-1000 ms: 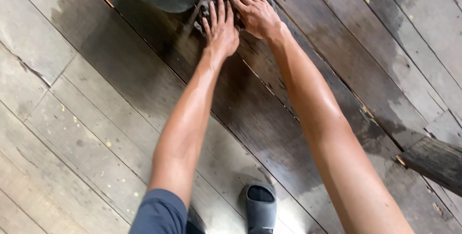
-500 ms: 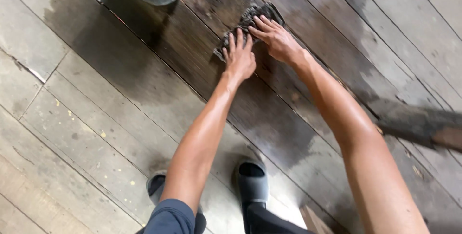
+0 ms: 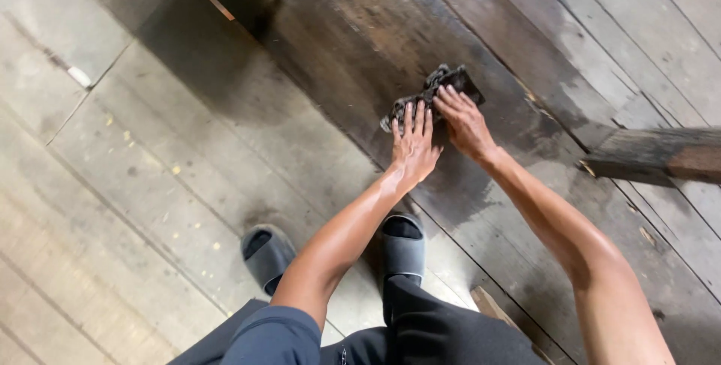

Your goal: The person wrings a cloth in a bucket of water and wipes a wooden floor. They repeatedly dip the cloth into the bucket, wring it out, and wipe a section of the floor near a black object.

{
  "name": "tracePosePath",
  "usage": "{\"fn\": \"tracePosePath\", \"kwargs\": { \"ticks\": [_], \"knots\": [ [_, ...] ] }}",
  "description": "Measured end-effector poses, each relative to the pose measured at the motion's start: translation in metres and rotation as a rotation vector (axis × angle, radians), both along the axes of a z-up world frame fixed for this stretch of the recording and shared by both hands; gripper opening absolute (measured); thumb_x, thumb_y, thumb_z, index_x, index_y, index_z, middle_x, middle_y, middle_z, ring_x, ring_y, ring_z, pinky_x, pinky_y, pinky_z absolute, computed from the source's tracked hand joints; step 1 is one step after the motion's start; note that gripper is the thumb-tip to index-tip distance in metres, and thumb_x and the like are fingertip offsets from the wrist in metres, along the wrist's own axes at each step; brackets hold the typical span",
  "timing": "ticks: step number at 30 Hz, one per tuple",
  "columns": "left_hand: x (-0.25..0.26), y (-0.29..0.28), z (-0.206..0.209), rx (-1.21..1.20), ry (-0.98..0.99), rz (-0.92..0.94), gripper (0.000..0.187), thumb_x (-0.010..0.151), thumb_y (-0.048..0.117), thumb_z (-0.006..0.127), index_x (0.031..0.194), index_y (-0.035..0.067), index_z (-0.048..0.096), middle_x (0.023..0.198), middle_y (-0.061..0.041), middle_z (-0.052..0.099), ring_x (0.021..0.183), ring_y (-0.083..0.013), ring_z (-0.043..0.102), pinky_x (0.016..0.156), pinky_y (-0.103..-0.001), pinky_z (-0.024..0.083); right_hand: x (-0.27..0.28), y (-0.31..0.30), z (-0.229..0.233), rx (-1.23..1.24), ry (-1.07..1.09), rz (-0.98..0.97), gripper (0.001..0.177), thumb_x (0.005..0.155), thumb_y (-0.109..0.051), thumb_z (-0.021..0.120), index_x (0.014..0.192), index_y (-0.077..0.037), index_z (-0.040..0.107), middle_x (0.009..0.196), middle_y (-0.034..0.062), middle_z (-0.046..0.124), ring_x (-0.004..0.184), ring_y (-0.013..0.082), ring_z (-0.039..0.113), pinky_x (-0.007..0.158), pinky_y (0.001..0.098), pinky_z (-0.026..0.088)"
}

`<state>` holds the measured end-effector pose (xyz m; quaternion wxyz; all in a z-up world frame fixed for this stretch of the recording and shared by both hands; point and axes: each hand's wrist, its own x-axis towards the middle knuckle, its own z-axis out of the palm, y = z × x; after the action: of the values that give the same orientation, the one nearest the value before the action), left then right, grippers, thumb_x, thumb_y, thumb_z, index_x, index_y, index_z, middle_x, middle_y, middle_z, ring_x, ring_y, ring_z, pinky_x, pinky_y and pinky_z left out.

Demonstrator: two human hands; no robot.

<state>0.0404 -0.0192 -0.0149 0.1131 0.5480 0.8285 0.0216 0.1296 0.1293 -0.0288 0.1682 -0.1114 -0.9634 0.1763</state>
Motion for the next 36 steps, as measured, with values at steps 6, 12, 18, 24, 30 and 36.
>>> {"fn": "tracePosePath", "kwargs": {
  "ticks": [6,12,18,24,30,36],
  "knots": [
    [-0.029,-0.071,0.016,-0.112,0.028,0.114,0.085,0.096,0.055,0.058,0.159,0.005,0.033,0.171,-0.017,0.013,0.158,-0.0390,0.008,0.122,-0.062,0.021,-0.052,-0.062,0.009,0.005,-0.081,0.208,0.082,0.059,0.013,0.056,0.140,0.004,0.057,0.152,0.0260,0.051,0.142,0.0427,0.046,0.114,0.0560,0.040],
    [-0.101,-0.092,0.032,-0.141,0.113,0.223,0.080,0.099,0.053,0.053,0.161,0.010,0.030,0.172,-0.013,0.011,0.158,-0.0356,0.011,0.122,-0.065,0.018,-0.140,-0.076,-0.001,0.126,-0.133,0.236,0.076,0.073,0.010,0.064,0.147,-0.002,0.052,0.159,0.0204,0.044,0.148,0.0367,0.040,0.120,0.0498,0.033],
    [-0.195,-0.067,0.024,-0.180,0.049,0.295,0.068,0.104,0.041,0.046,0.163,0.013,0.028,0.173,-0.011,0.009,0.158,-0.0360,0.005,0.122,-0.067,0.013,-0.188,-0.073,0.021,0.010,-0.164,0.195,0.071,0.091,0.003,0.059,0.157,-0.011,0.039,0.162,0.0193,0.036,0.151,0.0376,0.032,0.122,0.0523,0.030],
    [-0.247,-0.058,0.031,-0.149,-0.025,0.350,0.071,0.102,0.039,0.047,0.164,0.013,0.023,0.172,-0.014,0.008,0.158,-0.0383,0.010,0.123,-0.065,0.016,-0.263,-0.045,0.017,0.050,-0.165,0.285,0.084,0.077,0.010,0.066,0.155,-0.006,0.041,0.161,0.0236,0.035,0.149,0.0423,0.033,0.119,0.0565,0.035],
    [-0.364,-0.023,0.015,-0.188,-0.015,0.465,0.076,0.101,0.048,0.043,0.166,0.016,0.018,0.172,-0.013,0.008,0.158,-0.0378,0.014,0.122,-0.068,0.010,-0.385,-0.020,0.010,0.011,-0.113,0.332,0.079,0.080,0.002,0.070,0.154,-0.006,0.045,0.159,0.0252,0.037,0.147,0.0469,0.033,0.115,0.0625,0.036],
    [-0.434,-0.007,0.030,-0.105,-0.022,0.440,0.070,0.105,0.046,0.030,0.163,0.011,0.014,0.170,-0.016,0.001,0.157,-0.0388,0.005,0.125,-0.062,0.003,-0.450,-0.018,-0.009,0.081,-0.093,0.260,0.070,0.092,0.001,0.054,0.158,-0.006,0.034,0.161,0.0222,0.035,0.150,0.0374,0.030,0.125,0.0470,0.021]
  ]
}}
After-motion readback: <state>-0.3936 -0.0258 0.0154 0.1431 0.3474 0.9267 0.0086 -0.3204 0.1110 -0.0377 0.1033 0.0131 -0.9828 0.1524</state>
